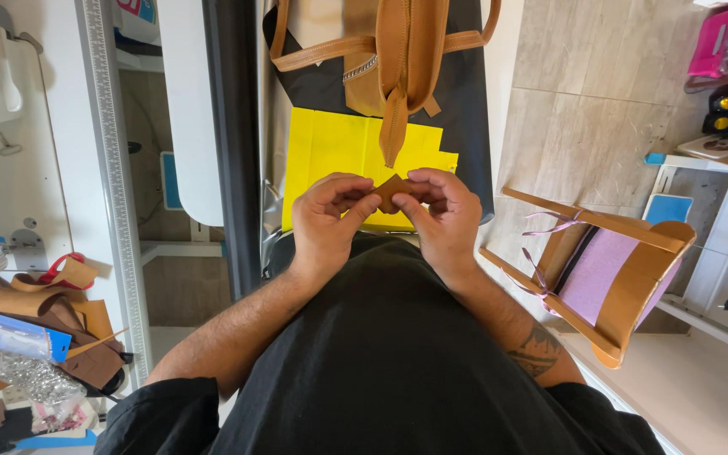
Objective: Cutting leather strips with scissors and applying glue to assemble a leather bag
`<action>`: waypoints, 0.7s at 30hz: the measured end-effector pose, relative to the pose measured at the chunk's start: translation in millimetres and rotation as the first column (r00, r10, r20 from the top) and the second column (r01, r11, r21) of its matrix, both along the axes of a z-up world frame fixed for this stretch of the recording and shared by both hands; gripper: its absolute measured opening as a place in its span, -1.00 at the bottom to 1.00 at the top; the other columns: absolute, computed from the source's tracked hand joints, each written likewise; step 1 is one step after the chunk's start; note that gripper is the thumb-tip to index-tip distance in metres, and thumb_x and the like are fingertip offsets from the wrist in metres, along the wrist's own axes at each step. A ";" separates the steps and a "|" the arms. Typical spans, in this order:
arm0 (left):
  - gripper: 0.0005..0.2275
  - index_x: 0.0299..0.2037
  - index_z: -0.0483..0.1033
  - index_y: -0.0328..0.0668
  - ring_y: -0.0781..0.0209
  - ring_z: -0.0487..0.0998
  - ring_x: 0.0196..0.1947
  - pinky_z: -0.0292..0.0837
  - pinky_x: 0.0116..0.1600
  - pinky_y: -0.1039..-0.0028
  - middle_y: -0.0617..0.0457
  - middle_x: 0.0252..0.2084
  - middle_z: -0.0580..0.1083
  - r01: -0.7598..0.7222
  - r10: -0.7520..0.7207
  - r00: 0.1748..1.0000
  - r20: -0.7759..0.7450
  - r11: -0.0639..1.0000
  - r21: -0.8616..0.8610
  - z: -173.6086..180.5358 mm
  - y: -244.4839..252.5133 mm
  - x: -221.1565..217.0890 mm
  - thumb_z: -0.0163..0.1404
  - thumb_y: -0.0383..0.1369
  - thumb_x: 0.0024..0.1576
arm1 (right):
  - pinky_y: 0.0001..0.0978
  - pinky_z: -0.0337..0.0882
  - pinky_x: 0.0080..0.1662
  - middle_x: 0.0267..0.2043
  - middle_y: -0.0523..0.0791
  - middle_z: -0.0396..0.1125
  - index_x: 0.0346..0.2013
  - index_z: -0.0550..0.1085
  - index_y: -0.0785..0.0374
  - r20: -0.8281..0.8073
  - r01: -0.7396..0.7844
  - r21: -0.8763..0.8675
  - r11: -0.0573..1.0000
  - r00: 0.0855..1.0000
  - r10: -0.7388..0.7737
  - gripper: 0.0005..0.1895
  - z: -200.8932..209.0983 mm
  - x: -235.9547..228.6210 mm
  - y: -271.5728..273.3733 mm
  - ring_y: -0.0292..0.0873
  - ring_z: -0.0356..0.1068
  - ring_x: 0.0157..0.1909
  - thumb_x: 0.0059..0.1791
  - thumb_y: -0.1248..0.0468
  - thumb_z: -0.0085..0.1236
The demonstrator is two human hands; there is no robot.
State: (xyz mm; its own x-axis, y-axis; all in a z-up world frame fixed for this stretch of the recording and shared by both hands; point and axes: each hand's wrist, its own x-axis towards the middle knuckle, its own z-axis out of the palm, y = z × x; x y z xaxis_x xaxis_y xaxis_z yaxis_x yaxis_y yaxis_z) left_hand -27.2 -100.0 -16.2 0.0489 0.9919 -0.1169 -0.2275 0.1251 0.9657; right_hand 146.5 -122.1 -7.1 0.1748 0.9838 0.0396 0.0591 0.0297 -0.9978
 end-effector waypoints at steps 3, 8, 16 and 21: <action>-0.84 -0.17 0.60 -0.50 0.06 0.67 -0.32 0.69 -0.19 0.35 -0.20 -0.26 0.52 -0.005 0.005 1.000 0.028 1.000 -0.005 5.3 -0.2 1.4 0.25 -0.63 0.07 | -0.27 0.58 -0.16 -0.24 0.11 0.51 -0.04 0.48 0.43 -0.082 0.050 -0.032 0.998 0.995 -0.052 -0.64 -1.0 -5.4 -1.3 -0.14 0.55 -0.31 -0.07 0.43 0.41; -0.90 -0.23 0.59 -0.51 0.12 0.65 -0.33 0.68 -0.21 0.39 -0.17 -0.27 0.50 -0.043 0.044 0.997 0.065 0.999 -0.017 14.7 -6.1 3.2 0.23 -0.63 0.10 | -0.43 0.49 -0.23 -0.17 0.10 0.48 -0.09 0.44 0.35 -0.111 0.109 -0.011 0.994 0.988 -0.110 -0.54 2.0 -13.7 -0.1 -0.22 0.47 -0.32 -0.12 0.22 0.50; -0.90 -0.28 0.56 -0.55 0.20 0.60 -0.37 0.68 -0.33 0.46 -0.12 -0.30 0.46 -0.115 0.129 0.989 0.072 0.978 -0.177 23.8 -13.7 7.2 0.21 -0.61 0.12 | -0.19 0.47 -0.20 -0.07 0.10 0.41 -0.16 0.64 0.25 0.651 -0.235 0.586 0.775 0.706 -0.278 -0.75 12.0 -14.5 2.4 0.07 0.45 -0.19 -0.12 0.40 0.46; -0.92 -0.32 0.62 -0.33 0.23 0.57 -0.32 0.51 -0.30 0.54 -0.07 -0.31 0.54 -0.064 0.053 0.994 -0.094 0.991 -0.120 30.2 -8.8 3.4 0.27 -0.53 0.10 | -0.13 0.54 -0.25 -0.20 0.11 0.48 -0.29 0.66 0.37 0.664 -0.294 0.642 0.708 0.676 -0.321 -0.86 22.3 -17.3 17.2 0.05 0.51 -0.30 -0.12 0.52 0.40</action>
